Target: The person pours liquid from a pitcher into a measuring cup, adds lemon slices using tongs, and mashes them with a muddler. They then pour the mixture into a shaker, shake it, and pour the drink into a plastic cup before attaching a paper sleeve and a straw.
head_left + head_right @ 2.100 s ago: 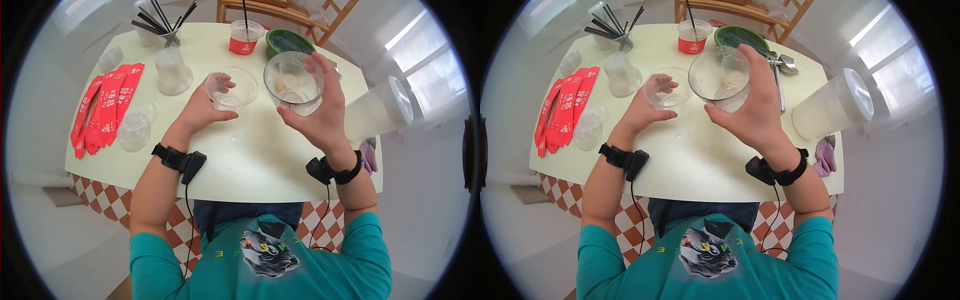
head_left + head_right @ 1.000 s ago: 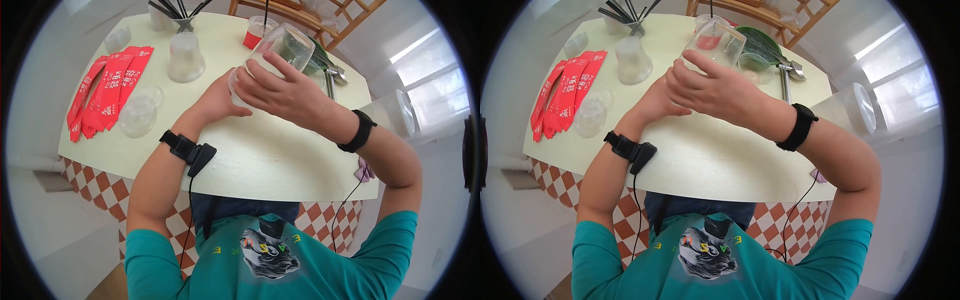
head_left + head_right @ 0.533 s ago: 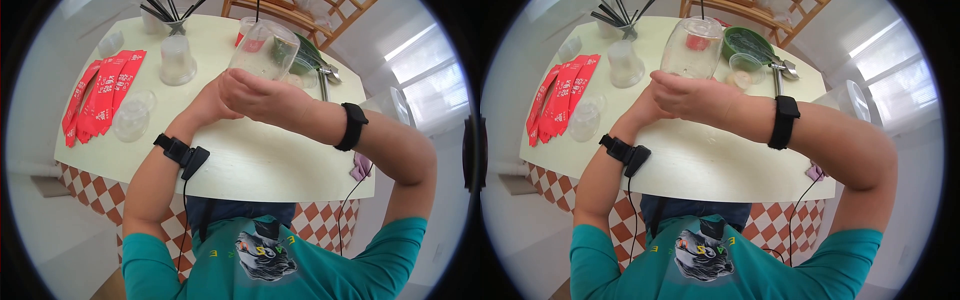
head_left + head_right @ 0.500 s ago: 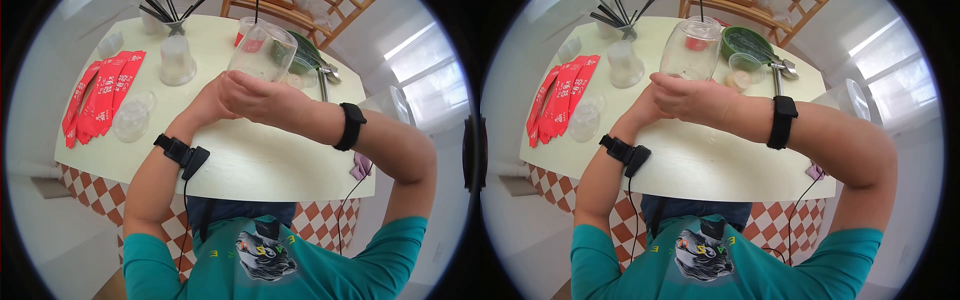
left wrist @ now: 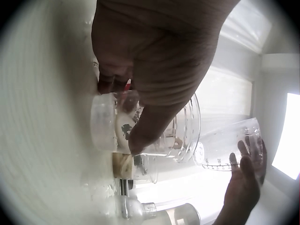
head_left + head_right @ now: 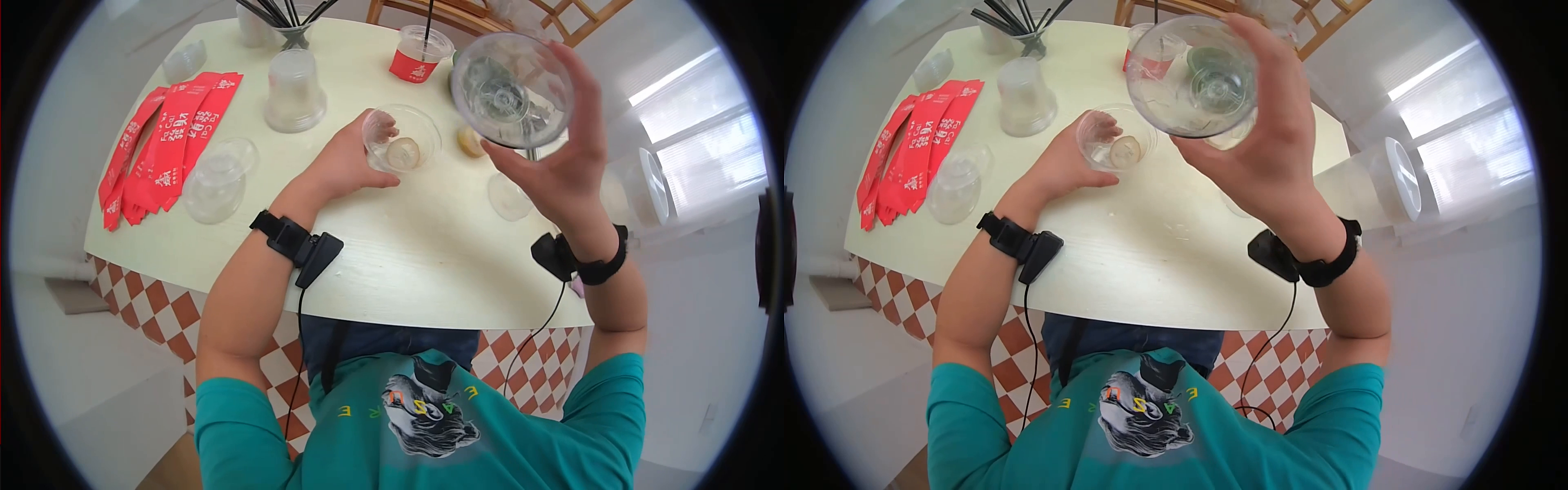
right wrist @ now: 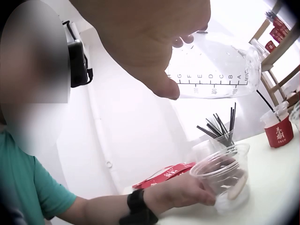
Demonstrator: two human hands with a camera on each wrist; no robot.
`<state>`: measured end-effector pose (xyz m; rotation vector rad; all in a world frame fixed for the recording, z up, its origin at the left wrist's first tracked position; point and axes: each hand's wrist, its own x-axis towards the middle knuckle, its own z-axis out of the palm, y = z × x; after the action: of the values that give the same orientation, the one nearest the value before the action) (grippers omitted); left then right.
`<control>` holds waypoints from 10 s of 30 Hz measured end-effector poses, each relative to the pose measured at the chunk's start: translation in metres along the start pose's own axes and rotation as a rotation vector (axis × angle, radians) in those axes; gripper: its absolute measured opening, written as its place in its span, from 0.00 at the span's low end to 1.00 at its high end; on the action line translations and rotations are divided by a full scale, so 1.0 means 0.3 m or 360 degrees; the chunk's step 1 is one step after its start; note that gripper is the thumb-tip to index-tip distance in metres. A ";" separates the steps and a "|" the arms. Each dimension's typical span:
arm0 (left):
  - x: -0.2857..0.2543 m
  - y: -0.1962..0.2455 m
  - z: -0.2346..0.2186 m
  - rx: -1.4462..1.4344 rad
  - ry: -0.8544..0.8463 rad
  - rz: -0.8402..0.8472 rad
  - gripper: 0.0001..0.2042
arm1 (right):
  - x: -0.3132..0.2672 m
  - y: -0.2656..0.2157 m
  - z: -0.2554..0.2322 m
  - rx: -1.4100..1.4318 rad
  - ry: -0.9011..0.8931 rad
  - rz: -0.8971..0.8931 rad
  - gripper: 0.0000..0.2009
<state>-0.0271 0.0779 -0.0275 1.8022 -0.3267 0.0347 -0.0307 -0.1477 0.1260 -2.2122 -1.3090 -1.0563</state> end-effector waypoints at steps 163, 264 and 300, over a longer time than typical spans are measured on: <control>-0.171 0.129 -0.316 0.1423 0.0997 -0.0311 0.21 | -0.153 -0.019 0.154 0.0889 0.0054 0.1004 0.06; 0.177 0.708 -0.223 0.1016 0.0532 0.0440 0.08 | -0.171 0.066 0.132 0.0458 0.0203 0.0694 0.11; 0.168 0.469 -0.105 0.1221 0.0074 0.0146 0.09 | -0.169 0.054 0.142 0.0426 0.0031 0.0712 0.12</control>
<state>-0.0076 0.0671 0.1238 2.5373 -0.3937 0.3008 -0.0135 -0.1590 0.0610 -2.1384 -0.8286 -0.6879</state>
